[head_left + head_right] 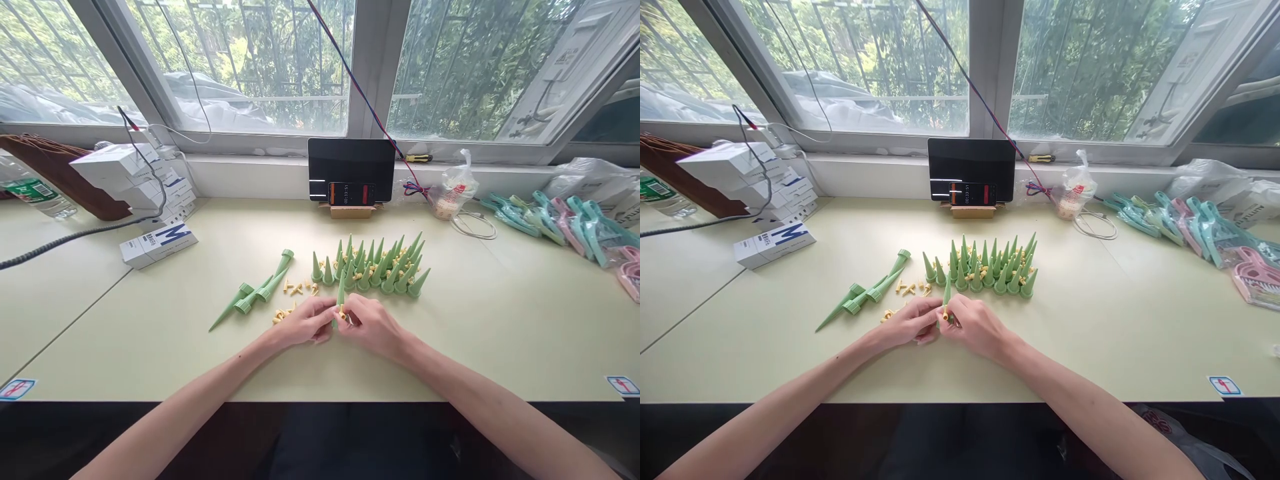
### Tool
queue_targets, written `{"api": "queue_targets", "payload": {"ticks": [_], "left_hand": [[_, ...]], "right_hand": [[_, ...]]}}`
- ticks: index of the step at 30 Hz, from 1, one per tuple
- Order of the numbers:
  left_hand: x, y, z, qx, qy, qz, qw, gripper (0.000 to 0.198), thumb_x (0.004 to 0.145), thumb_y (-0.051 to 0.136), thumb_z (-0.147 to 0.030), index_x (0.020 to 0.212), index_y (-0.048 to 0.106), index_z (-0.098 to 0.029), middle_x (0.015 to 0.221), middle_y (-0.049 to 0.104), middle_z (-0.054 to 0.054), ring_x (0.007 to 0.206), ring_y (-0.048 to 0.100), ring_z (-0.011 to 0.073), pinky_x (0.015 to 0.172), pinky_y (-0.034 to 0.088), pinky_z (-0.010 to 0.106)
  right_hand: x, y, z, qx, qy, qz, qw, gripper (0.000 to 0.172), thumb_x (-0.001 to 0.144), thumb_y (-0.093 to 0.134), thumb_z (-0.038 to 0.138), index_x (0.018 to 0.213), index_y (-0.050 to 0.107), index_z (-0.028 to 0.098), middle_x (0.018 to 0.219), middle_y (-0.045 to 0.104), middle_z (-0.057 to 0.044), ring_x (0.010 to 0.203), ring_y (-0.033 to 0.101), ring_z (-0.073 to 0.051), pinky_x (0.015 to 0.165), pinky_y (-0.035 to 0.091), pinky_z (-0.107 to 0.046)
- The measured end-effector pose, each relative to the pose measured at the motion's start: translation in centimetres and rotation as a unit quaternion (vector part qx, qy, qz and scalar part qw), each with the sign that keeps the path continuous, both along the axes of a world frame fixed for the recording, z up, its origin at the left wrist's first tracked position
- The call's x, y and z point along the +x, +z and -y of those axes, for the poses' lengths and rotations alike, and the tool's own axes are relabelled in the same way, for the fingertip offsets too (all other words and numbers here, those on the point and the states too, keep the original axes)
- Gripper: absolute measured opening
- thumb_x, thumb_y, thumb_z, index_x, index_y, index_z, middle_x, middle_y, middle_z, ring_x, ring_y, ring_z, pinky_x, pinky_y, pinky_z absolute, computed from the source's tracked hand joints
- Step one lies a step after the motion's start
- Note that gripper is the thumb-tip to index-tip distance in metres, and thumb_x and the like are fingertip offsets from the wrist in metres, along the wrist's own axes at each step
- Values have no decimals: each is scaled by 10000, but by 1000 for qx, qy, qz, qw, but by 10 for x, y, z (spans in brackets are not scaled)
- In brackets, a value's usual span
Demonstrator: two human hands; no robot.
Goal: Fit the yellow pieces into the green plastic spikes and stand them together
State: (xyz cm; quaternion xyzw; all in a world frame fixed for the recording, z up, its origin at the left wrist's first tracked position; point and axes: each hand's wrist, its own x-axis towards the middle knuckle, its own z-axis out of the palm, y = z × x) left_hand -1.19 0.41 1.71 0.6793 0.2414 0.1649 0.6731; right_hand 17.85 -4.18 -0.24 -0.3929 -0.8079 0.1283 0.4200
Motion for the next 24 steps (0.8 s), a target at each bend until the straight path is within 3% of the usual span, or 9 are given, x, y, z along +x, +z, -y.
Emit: {"api": "queue_targets", "payload": {"ticks": [9, 13, 16, 20, 24], "left_hand": [[1, 1, 1, 4, 2, 1, 1000, 430, 968, 498, -539, 935, 621, -128, 548, 473, -40, 415, 404, 67, 399, 311, 180], [1, -2, 1, 25, 15, 4, 1000, 419, 979, 496, -510, 1040, 640, -121, 604, 519, -25, 410, 411, 56, 401, 333, 180], [3, -2, 1, 53, 36, 11, 998, 408, 979, 504, -490, 1062, 641, -115, 655, 543, -14, 398, 403, 44, 386, 320, 179], [4, 0, 4, 94, 91, 3, 991, 368, 978, 502, -474, 956, 623, -127, 674, 512, -25, 407, 394, 40, 377, 300, 180], [4, -2, 4, 192, 133, -20, 972, 348, 992, 474, -453, 862, 575, -146, 652, 430, -39, 458, 308, 48, 394, 233, 189]], "right_hand": [[0, 3, 1, 13, 11, -13, 1000, 219, 950, 520, 225, 739, 463, 214, 648, 476, 26, 516, 402, -103, 496, 305, -246], [1, 2, 0, 32, 8, -13, 999, 217, 933, 533, 190, 733, 453, 215, 632, 456, 37, 498, 376, -95, 480, 283, -241], [3, -2, -1, 40, -2, -14, 999, 197, 925, 546, 178, 748, 466, 213, 634, 453, 40, 502, 374, -92, 483, 296, -236], [3, -3, -3, 40, -21, -39, 998, 147, 931, 538, 172, 791, 510, 207, 642, 458, 40, 507, 393, -94, 493, 334, -230], [5, 0, -3, 25, -23, -69, 997, 118, 951, 515, 170, 844, 556, 199, 656, 482, 32, 502, 420, -96, 496, 360, -230]]}}
